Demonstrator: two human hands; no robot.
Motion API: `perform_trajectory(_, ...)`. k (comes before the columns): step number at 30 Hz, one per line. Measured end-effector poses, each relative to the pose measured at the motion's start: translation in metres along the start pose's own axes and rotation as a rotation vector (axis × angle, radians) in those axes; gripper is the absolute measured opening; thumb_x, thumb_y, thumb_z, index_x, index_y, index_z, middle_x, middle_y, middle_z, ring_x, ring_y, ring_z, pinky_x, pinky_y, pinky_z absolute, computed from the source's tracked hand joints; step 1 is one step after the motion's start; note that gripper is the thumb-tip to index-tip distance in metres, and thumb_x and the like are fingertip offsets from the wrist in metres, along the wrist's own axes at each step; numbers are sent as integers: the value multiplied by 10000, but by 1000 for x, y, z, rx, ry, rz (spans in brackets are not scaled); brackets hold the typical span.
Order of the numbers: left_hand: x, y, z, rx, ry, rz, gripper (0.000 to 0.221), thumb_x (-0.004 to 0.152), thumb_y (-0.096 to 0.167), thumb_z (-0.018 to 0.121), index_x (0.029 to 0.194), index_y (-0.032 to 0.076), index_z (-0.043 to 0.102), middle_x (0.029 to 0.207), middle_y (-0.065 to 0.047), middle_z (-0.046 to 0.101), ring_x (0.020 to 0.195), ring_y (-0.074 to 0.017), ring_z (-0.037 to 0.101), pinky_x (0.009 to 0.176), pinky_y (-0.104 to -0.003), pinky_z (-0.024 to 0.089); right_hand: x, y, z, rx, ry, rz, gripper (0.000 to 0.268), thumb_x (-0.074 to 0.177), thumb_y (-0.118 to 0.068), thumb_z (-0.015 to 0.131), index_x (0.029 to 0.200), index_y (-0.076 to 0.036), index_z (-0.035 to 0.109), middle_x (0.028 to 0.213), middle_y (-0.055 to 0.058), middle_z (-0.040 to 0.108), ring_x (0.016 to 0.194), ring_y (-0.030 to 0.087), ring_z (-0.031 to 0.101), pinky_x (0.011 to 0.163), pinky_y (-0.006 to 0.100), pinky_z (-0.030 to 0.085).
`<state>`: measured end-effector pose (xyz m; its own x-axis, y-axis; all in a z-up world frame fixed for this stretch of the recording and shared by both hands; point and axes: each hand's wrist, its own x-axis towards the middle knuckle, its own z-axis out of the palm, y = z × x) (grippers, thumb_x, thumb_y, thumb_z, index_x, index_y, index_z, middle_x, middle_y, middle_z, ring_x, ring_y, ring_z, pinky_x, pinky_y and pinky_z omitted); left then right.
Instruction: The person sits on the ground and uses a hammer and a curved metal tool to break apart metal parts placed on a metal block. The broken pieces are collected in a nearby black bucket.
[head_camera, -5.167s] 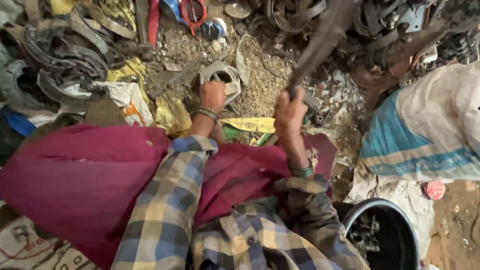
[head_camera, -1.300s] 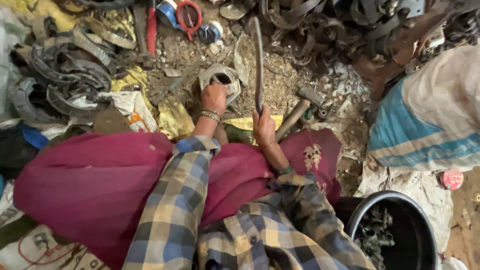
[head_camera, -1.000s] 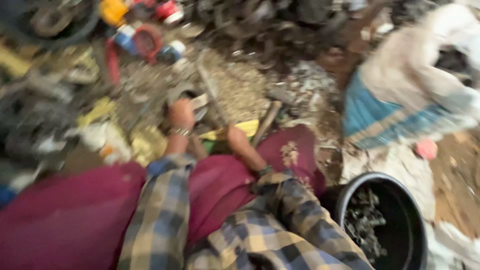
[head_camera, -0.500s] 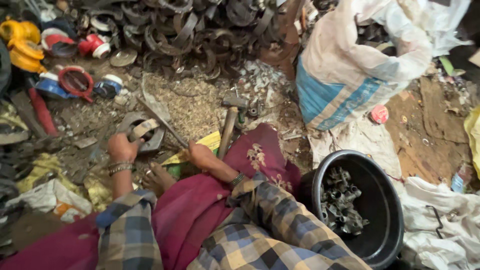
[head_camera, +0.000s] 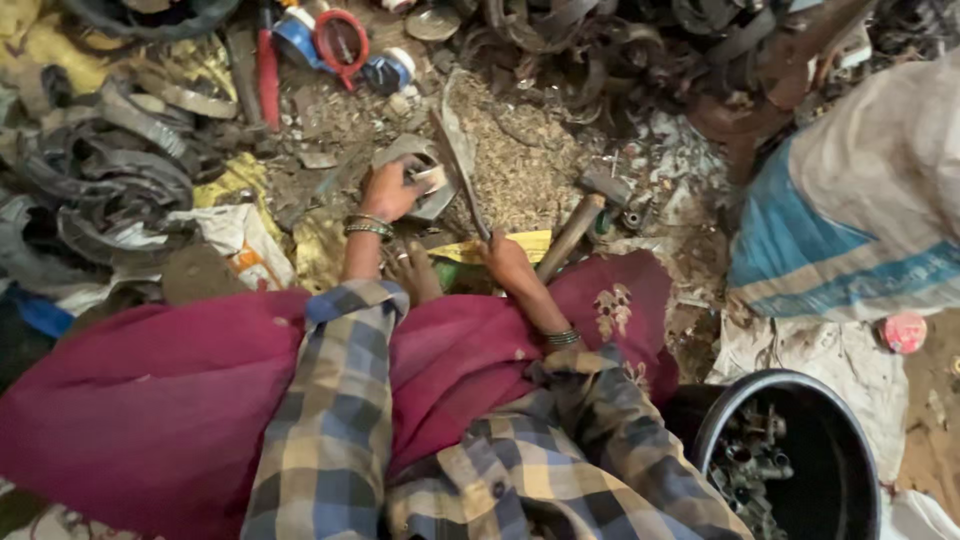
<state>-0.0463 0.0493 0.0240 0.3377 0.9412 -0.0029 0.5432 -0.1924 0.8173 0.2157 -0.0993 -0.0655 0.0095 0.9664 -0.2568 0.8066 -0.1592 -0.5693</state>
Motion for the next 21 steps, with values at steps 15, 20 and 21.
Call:
perform_trajectory(15, 6, 17, 42, 151, 180, -267, 800, 1043, 656, 345, 866, 0, 767, 809, -278, 692, 797, -476, 683, 742, -564, 531, -10, -18, -17, 4, 26, -15, 400, 985, -297, 606, 1148, 58, 520, 885, 324, 684, 887, 517, 655, 740, 574, 502)
perform_trajectory(20, 1, 15, 48, 191, 130, -325, 907, 1023, 717, 290, 770, -24, 748, 783, -333, 668, 808, -517, 671, 765, -573, 535, -11, -25, -22, 7, 38, -30, 413, 975, -293, 610, 1159, 63, 509, 894, 333, 679, 900, 527, 650, 752, 579, 505)
perform_trajectory(21, 1, 14, 48, 192, 148, -318, 916, 1019, 724, 293, 745, -24, 744, 771, -332, 666, 799, -518, 669, 763, -576, 532, -12, -27, -23, 8, 26, -4, 410, 980, -299, 606, 1155, 61, 515, 893, 332, 680, 901, 525, 651, 756, 578, 505)
